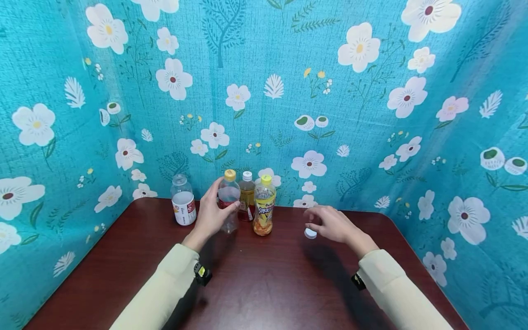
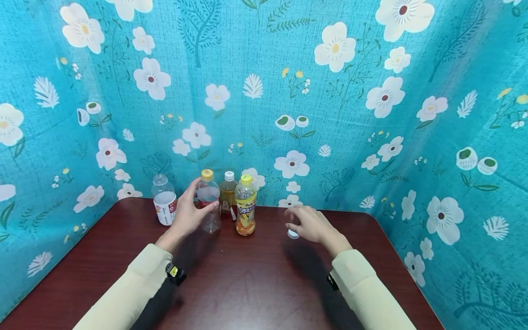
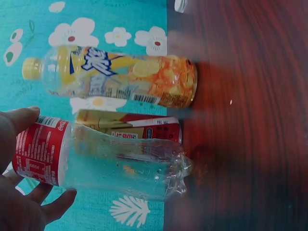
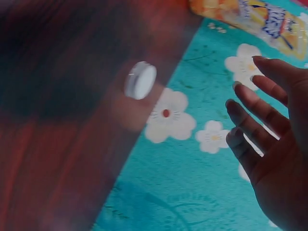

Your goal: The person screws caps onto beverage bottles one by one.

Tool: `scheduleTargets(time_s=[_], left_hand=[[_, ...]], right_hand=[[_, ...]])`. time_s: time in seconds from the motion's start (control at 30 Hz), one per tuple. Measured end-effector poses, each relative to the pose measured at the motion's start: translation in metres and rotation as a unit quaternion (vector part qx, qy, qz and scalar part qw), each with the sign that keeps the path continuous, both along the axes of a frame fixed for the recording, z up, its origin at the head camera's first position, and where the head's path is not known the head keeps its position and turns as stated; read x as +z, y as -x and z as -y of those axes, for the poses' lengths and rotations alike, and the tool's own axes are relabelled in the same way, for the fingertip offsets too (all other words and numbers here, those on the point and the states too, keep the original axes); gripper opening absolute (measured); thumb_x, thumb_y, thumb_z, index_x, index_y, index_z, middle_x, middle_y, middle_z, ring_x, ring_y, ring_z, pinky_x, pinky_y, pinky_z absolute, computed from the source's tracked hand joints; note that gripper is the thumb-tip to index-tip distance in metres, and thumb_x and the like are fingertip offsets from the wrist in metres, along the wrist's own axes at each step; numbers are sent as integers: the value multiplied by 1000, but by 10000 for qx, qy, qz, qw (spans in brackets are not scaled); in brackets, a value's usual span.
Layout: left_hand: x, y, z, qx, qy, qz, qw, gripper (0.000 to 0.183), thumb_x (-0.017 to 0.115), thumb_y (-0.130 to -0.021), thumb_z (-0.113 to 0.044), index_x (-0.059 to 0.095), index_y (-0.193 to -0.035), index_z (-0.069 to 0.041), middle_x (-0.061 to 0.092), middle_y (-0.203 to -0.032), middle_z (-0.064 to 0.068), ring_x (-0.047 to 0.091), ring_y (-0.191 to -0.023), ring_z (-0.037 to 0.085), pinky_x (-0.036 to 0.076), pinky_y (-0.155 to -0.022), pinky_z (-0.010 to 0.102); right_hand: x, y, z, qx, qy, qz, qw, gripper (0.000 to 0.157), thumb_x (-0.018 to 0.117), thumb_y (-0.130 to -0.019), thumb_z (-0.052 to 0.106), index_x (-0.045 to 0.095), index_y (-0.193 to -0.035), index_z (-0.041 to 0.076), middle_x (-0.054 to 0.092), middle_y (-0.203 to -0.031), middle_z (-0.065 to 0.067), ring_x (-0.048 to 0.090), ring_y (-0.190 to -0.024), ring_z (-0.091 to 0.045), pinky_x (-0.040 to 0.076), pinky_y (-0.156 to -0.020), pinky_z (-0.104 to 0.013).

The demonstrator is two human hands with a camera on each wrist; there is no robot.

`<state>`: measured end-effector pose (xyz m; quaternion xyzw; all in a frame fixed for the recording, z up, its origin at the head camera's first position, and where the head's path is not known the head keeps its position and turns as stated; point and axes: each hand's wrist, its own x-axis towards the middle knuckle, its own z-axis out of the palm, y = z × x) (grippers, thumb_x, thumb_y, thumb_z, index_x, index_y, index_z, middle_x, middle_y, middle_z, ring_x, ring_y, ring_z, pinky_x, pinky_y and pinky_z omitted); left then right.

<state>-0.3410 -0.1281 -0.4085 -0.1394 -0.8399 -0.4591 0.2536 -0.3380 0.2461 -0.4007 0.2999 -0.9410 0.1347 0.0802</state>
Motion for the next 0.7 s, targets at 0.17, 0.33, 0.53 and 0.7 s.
scheduleTargets(time_s=[0.17,0.33,0.53,0.7], left_hand=[[0,9,3,276,-68,39,9996,81,85,-86,-22,40,-152,-12,58,-138,20,54,-130,37,44,-106,56],[2,18,7,391,-167,62,9991,80,84,-87,-19,39,-153,-9,55,-141,20,53,-132,38,43,-108,55],[3,23,9,414,-207,179,9988,79,82,-88,-16,37,-154,-9,52,-144,22,50,-133,39,42,-108,56],[1,24,10,424,-157,435,9980,80,80,-90,-18,34,-155,-10,49,-147,22,47,-137,40,40,-111,57]], right_hand=[[-16,4,-7,-489,-130,134,9986,30,76,-93,28,69,-120,18,67,-108,-5,65,-96,-24,54,-73,-42],[-27,8,-9,-942,-324,396,9942,47,75,-93,34,63,-133,15,62,-124,-13,64,-106,-29,56,-81,-51],[-40,12,-11,-1144,-360,660,9906,61,75,-93,35,53,-145,12,57,-129,-16,61,-111,-34,54,-85,-59],[-48,14,-10,-1174,-334,803,9893,62,73,-94,37,51,-146,12,56,-128,-16,60,-110,-33,54,-87,-59]])
